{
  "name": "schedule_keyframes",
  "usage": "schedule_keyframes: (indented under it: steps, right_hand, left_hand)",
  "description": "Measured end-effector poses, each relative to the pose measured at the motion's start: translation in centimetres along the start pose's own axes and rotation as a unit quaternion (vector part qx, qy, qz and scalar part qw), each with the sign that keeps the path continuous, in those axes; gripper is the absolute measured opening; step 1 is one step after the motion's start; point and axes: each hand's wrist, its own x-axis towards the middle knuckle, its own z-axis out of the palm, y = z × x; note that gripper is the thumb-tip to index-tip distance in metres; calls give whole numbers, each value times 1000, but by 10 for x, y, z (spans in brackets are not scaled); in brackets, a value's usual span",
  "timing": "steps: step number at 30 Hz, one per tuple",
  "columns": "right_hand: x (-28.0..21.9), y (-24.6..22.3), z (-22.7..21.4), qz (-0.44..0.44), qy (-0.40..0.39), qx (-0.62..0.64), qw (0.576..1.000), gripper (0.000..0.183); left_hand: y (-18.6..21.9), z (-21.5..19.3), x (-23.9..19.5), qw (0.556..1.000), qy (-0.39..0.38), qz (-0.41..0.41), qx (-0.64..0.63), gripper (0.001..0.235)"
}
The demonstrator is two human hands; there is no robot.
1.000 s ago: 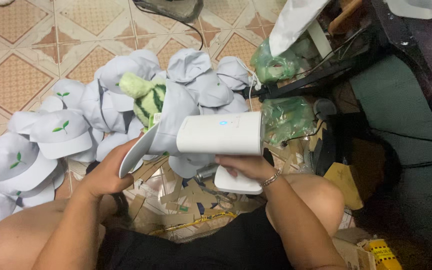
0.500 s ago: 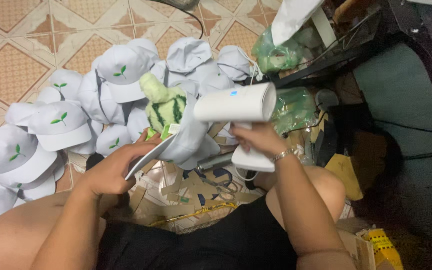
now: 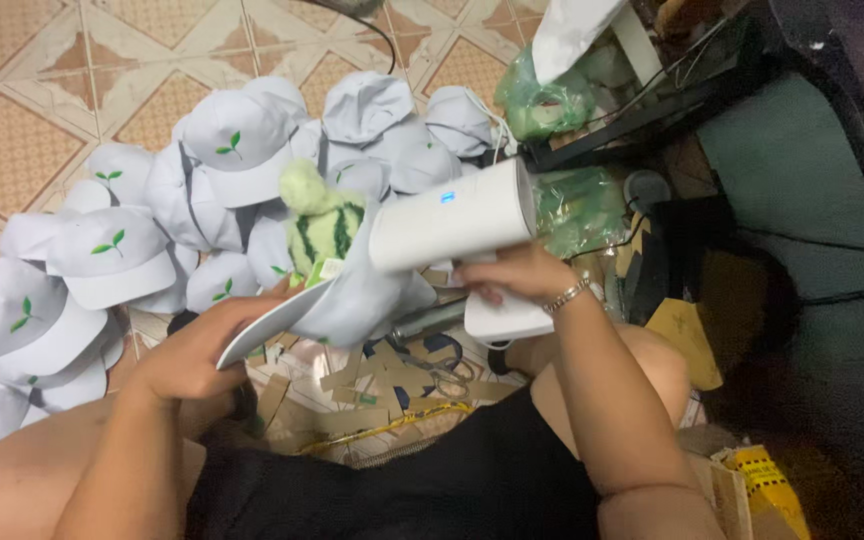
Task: The person sits on the floor and processes white baseball caps with a green leaf logo. They stuff each cap with a plush toy, use a hair dryer to heat the logo area, spray the cap with an aerosol can, and then remove the toy before moving to the next cap.
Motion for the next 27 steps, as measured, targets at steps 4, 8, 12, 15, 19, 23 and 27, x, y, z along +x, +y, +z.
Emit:
schedule_keyframes:
  steps: [4, 8, 12, 15, 19, 23, 27]
  right_hand:
    - [-3, 2, -5, 43, 9, -32, 999, 19]
    - [-10, 4, -11, 22, -35, -6, 999, 23]
    - [-8, 1, -14, 20, -124, 44, 991, 15]
    - [-13, 5, -12, 33, -40, 60, 997, 13]
    - [-21, 1, -14, 19, -38, -42, 998, 14]
    - [-23, 1, -13, -1, -18, -18, 1000, 15]
    - [-29, 1, -14, 6, -20, -6, 1000, 15]
  left_hand:
    - [-18, -5, -22, 998, -7, -13, -66, 89]
    - [-41, -4, -34, 996, 4, 1, -87, 93]
    - [-61, -2, -51, 979, 22, -5, -205, 88]
    - [-75, 5, -64, 954, 62, -26, -291, 86]
    - [-96, 1, -70, 953, 52, -15, -300, 87]
    - [-122, -1, -93, 935, 104, -77, -329, 89]
    - [-132, 5, -98, 872, 124, -41, -471, 96]
